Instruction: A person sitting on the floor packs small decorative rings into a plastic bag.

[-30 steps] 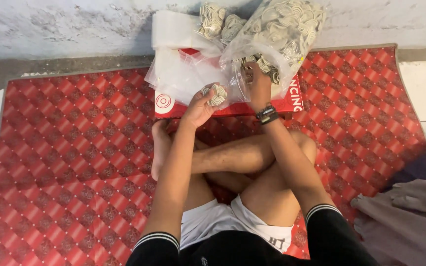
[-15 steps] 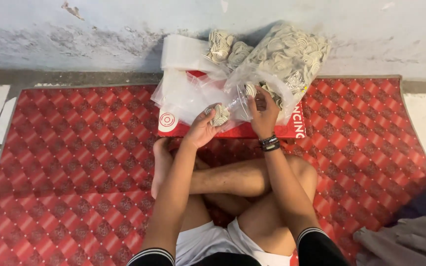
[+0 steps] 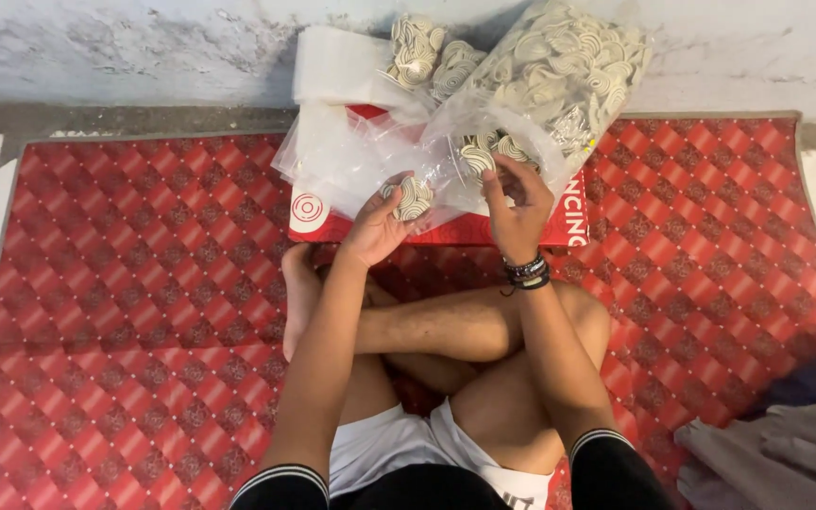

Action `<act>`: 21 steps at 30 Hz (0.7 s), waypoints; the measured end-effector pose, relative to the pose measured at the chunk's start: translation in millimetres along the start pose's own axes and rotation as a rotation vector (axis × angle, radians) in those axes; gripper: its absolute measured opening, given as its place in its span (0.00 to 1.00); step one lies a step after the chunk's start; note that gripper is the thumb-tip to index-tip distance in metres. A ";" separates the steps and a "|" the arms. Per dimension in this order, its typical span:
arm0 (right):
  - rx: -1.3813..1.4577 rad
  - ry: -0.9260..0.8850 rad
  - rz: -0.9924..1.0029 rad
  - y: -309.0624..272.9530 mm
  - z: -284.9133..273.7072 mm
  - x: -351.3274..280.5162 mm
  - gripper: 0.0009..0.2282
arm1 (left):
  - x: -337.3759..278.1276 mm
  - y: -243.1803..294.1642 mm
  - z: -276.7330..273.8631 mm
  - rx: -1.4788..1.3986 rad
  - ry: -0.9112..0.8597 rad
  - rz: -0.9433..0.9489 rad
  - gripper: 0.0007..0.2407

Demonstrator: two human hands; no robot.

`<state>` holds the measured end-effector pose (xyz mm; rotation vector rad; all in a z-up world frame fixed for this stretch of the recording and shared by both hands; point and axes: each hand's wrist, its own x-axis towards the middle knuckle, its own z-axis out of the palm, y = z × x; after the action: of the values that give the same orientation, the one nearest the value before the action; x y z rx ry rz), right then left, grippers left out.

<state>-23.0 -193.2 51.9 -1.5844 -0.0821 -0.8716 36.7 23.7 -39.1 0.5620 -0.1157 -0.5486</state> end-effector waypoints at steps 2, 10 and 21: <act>-0.010 -0.034 -0.008 -5.8 0.8 3.2 0.09 | 2.2 3.4 -0.5 0.009 0.001 -0.002 0.17; -0.076 -0.192 -0.035 -29.8 0.8 11.6 0.12 | 6.2 2.5 -4.3 0.015 0.007 -0.006 0.17; -0.101 -0.407 -0.097 -35.5 3.8 9.7 0.17 | -0.1 -3.9 -10.9 -0.011 0.010 0.022 0.16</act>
<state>-32.6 -185.6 86.8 -1.8471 -0.4120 -0.6230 37.5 26.1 -50.5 0.5519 -0.1094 -0.5246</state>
